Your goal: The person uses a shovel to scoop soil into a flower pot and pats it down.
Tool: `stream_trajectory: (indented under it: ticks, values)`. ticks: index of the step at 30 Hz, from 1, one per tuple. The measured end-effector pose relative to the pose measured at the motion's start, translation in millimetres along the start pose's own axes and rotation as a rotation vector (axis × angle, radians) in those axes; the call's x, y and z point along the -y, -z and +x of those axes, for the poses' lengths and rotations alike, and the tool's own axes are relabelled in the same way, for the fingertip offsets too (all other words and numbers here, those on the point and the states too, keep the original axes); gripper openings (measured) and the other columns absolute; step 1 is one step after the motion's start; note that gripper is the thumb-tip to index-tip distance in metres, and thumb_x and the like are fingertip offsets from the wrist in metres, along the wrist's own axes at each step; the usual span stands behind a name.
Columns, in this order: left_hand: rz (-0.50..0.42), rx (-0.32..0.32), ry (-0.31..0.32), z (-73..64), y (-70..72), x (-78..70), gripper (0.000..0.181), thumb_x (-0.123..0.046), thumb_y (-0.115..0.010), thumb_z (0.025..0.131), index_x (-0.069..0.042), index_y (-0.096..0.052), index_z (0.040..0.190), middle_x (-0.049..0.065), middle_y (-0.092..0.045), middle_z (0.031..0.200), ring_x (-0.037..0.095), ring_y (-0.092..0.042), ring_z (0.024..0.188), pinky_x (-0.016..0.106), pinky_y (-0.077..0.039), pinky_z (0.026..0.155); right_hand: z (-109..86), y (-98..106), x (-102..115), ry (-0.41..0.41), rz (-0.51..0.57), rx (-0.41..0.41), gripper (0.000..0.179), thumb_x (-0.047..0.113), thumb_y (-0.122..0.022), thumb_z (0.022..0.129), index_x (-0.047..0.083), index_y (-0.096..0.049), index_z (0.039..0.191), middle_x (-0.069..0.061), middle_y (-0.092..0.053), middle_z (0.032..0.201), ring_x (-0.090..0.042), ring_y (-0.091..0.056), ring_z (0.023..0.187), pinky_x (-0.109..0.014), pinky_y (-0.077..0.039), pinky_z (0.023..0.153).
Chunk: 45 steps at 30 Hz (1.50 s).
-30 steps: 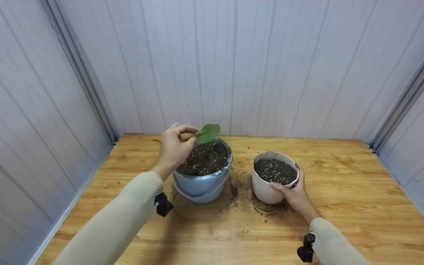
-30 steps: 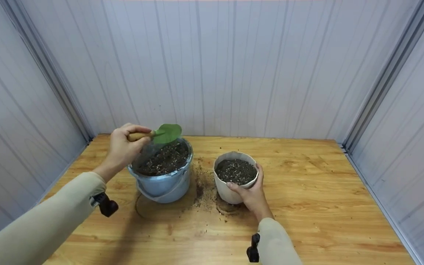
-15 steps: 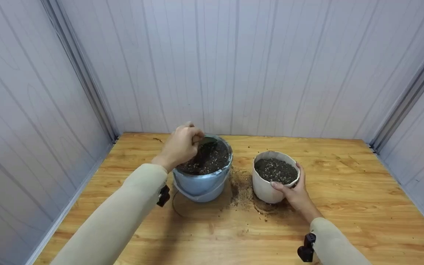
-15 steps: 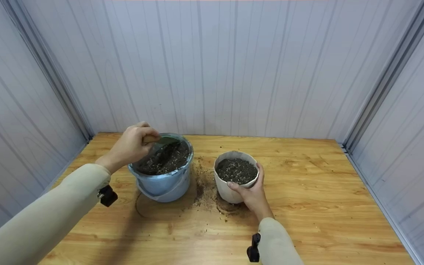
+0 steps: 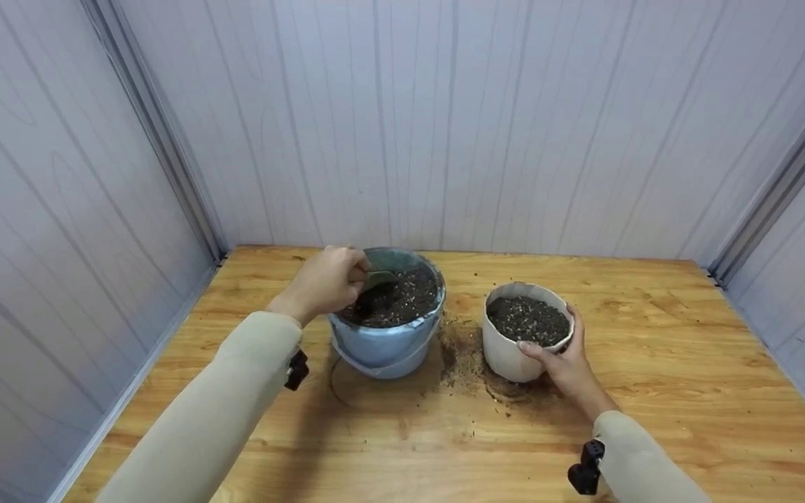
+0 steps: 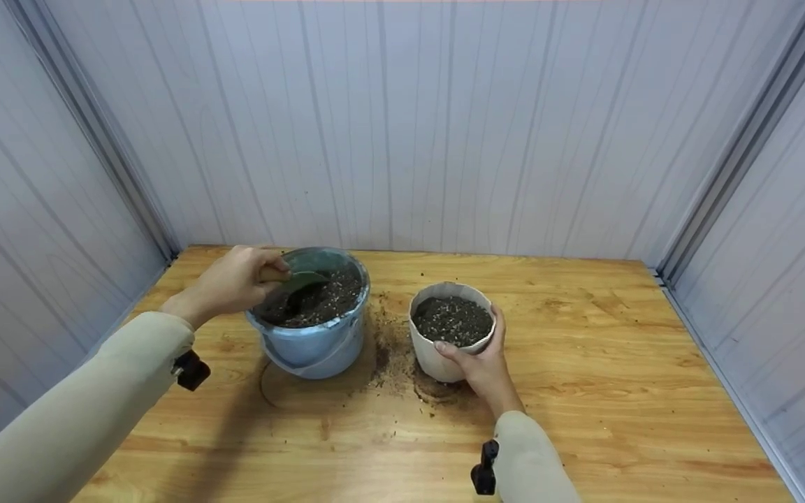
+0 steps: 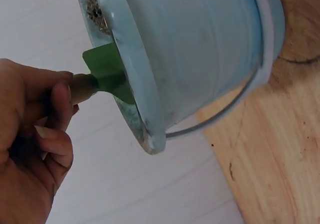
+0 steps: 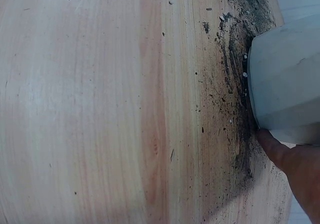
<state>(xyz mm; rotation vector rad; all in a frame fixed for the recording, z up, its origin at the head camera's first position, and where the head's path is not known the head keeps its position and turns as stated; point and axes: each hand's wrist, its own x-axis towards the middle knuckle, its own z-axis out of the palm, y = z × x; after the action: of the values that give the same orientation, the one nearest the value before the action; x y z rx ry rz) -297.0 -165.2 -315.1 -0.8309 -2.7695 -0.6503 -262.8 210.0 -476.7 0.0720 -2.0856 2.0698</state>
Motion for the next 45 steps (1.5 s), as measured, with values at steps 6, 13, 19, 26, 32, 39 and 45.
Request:
stream_trajectory:
  ticks: [6, 13, 19, 26, 32, 39, 45]
  values:
    - [-0.082, -0.051, 0.087, -15.5, 2.4, 4.2, 0.015, -0.003, -0.068, 0.089, 0.005, -0.072, 0.101, 0.014, -0.073, 0.094, 0.024, -0.071, 0.085, 0.038, -0.058, 0.075, -3.2, 0, 0, -0.017, -0.024, 0.001, 0.108, 0.000, -0.074, 0.081, 0.011, 0.003, 0.156, -0.023, -0.013, 0.157, -0.036, -0.023, 0.140, -0.044, -0.018, 0.117]
    - [0.026, -0.213, 0.147, -28.7, -12.5, 8.1, 0.025, -0.014, -0.071, 0.093, 0.001, -0.068, 0.113, 0.013, -0.073, 0.096, 0.027, -0.070, 0.082, 0.044, -0.057, 0.069, -5.0, 4, 4, -0.060, -0.010, 0.015, 0.109, 0.003, -0.073, 0.083, 0.015, 0.007, 0.156, -0.022, -0.009, 0.158, -0.035, -0.021, 0.142, -0.044, -0.018, 0.116]
    - [0.088, -0.256, 0.139, -26.7, -21.4, 5.8, 0.019, -0.010, -0.073, 0.089, -0.001, -0.068, 0.105, 0.012, -0.072, 0.095, 0.029, -0.069, 0.084, 0.046, -0.056, 0.071, -6.2, 7, 2, -0.079, -0.023, 0.009, 0.108, 0.004, -0.073, 0.084, 0.017, 0.007, 0.156, -0.021, -0.009, 0.159, -0.034, -0.019, 0.143, -0.043, -0.017, 0.117]
    - [0.098, -0.332, 0.152, -12.0, 6.4, -15.0, 0.020, -0.004, -0.064, 0.080, 0.000, -0.065, 0.099, 0.006, -0.066, 0.070, 0.022, -0.061, 0.055, 0.041, -0.050, 0.049, -5.8, 7, 1, -0.064, -0.018, 0.001, 0.108, 0.002, -0.072, 0.084, 0.015, 0.007, 0.156, -0.021, -0.010, 0.159, -0.033, -0.020, 0.142, -0.041, -0.016, 0.117]
    - [0.009, -0.346, 0.127, 4.7, 16.7, -45.7, 0.019, -0.003, -0.064, 0.077, -0.001, -0.064, 0.096, 0.007, -0.069, 0.078, 0.022, -0.065, 0.064, 0.036, -0.054, 0.058, -7.1, 9, 4, -0.060, -0.028, 0.003, 0.108, 0.002, -0.072, 0.084, 0.015, 0.008, 0.156, -0.021, -0.008, 0.159, -0.033, -0.019, 0.142, -0.041, -0.016, 0.117]
    - [-0.043, -0.293, 0.054, 26.2, 19.6, -86.3, 0.015, -0.002, -0.064, 0.079, -0.001, -0.063, 0.094, 0.006, -0.066, 0.076, 0.019, -0.063, 0.062, 0.030, -0.053, 0.056, -13.2, 19, 9, -0.073, -0.032, 0.005, 0.108, 0.002, -0.070, 0.085, 0.017, 0.009, 0.156, -0.019, -0.006, 0.160, -0.032, -0.017, 0.143, -0.040, -0.015, 0.117]
    - [-0.019, -0.189, 0.053, 37.3, 4.2, -104.7, 0.014, -0.002, -0.062, 0.076, -0.008, -0.058, 0.088, 0.001, -0.061, 0.072, 0.017, -0.057, 0.059, 0.029, -0.047, 0.053, -17.5, 25, 14, -0.072, -0.003, 0.017, 0.105, 0.002, -0.068, 0.085, 0.017, 0.008, 0.155, -0.016, -0.009, 0.158, -0.029, -0.020, 0.142, -0.038, -0.019, 0.116]
